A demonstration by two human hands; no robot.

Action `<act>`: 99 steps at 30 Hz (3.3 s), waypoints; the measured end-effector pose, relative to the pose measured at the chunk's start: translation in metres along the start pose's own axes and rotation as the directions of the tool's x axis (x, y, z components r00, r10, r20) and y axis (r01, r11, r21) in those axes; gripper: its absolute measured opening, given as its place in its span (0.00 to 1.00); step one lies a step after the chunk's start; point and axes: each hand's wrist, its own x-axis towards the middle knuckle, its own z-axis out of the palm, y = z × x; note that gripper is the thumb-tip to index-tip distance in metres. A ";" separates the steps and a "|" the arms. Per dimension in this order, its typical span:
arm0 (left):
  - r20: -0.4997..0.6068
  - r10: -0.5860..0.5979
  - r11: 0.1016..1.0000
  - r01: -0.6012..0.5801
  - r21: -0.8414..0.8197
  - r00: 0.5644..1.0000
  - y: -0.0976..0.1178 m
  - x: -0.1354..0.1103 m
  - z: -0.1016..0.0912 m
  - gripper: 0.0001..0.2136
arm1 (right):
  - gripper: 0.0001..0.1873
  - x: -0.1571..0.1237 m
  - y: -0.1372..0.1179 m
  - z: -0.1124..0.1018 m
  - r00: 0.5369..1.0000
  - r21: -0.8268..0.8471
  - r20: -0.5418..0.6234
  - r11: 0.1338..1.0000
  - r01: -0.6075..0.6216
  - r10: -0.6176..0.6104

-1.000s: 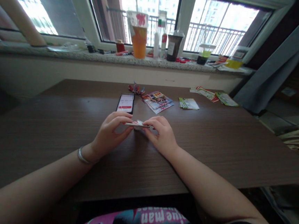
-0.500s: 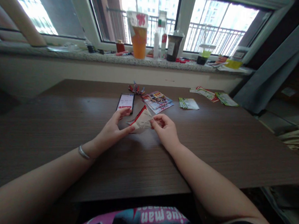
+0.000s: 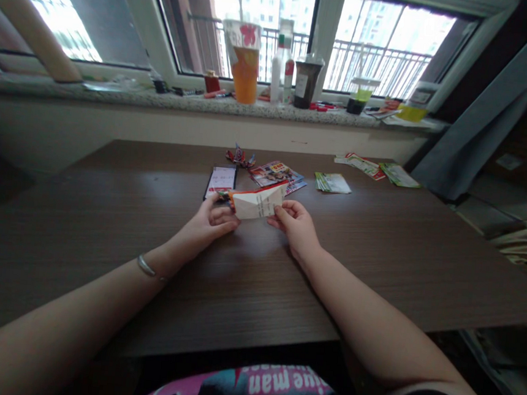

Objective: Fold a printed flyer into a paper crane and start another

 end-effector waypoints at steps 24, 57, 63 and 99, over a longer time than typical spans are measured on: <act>0.008 0.032 0.936 -0.033 0.350 0.999 0.017 -0.006 0.001 0.12 | 0.24 -0.005 0.002 0.006 0.986 -0.171 0.139 0.983 -0.069 0.093; -0.016 0.127 0.977 -0.122 0.176 0.992 0.019 -0.011 0.013 0.15 | 0.21 -0.005 0.008 0.008 0.976 -0.328 0.215 0.943 0.048 0.025; -0.069 0.131 0.952 -0.106 0.286 0.989 0.024 -0.014 0.017 0.11 | 0.20 -0.005 0.009 0.007 0.975 -0.365 0.223 0.926 0.094 -0.011; -0.017 0.065 0.906 -0.052 0.419 0.998 0.021 -0.008 0.013 0.08 | 0.18 -0.007 0.007 0.008 0.975 -0.447 0.215 0.893 0.053 0.050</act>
